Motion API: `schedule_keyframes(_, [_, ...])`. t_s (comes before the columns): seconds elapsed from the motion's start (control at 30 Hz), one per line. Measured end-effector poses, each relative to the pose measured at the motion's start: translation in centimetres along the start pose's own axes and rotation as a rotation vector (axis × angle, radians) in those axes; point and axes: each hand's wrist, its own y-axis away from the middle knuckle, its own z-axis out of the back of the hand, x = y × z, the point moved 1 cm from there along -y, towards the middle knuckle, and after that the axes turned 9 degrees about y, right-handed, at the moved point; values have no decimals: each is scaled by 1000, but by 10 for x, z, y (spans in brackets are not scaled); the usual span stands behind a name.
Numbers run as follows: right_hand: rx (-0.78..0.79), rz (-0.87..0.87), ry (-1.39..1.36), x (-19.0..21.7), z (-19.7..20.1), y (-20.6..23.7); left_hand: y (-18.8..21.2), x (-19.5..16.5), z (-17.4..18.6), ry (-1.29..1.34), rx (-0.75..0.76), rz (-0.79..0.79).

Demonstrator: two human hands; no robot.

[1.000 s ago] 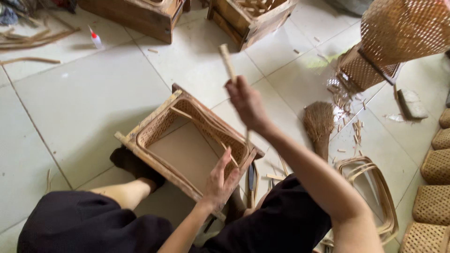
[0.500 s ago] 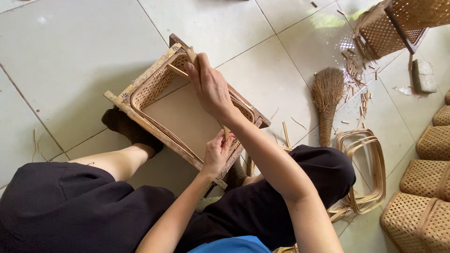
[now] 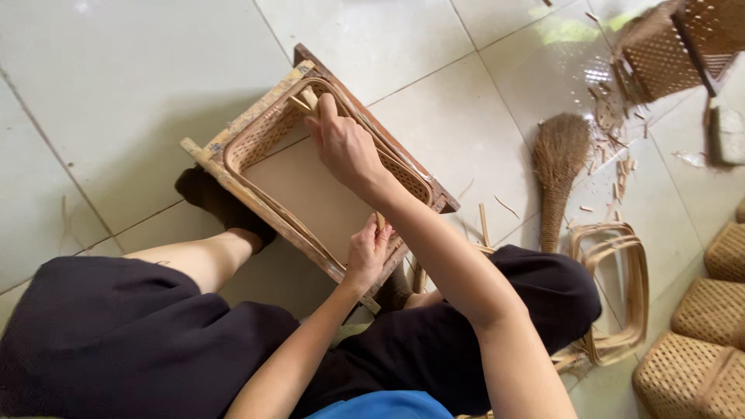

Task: The person sits on the floor and fits a pre-woven bamboo sheet into a wooden basket frame, pressing it against the mold. They then bend thin bamboo strips around the rim, trim pieces with scissors and a knife, and weave additional strips across the basket body.

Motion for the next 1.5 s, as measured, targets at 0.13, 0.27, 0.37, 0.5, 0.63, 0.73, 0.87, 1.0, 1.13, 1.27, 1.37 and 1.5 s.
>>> schedule_keyframes(0.13, [189, 58, 102, 3, -65, 4, 19, 37, 6, -108, -78, 8])
schedule_keyframes(0.27, [356, 109, 186, 14, -128, 19, 31, 64, 21, -137, -140, 198])
schedule_keyframes(0.37, [487, 49, 224, 14, -143, 11, 18, 62, 24, -110, -120, 279])
schedule_keyframes(0.5, [559, 52, 224, -2, -115, -75, -65, 28, 22, -64, -139, 256])
schedule_keyframes(0.63, [601, 73, 214, -5, -125, -79, -71, 34, 26, -101, -140, 181])
schedule_keyframes(0.73, [659, 58, 258, -6, -140, -65, -67, 43, 29, -118, -34, 362])
schedule_keyframes(0.87, [564, 166, 308, -35, -119, -45, -81, 54, 19, 205, 8, 563])
schedule_keyframes(1.0, [139, 368, 349, -68, -39, 31, -91, 57, 21, 177, -173, 692])
schedule_keyframes(1.13, [501, 310, 554, -59, 8, 159, -87, 26, 37, 617, -575, 494])
schedule_keyframes(1.27, [367, 325, 274, -40, 7, 239, -59, -86, 44, 909, -459, 235])
schedule_keyframes(1.37, [495, 248, 243, -44, 8, 253, 6, -176, 73, 1228, -160, 151])
schedule_keyframes(1.5, [612, 149, 353, -70, 24, 253, 116, -211, 176, 1185, 130, -396])
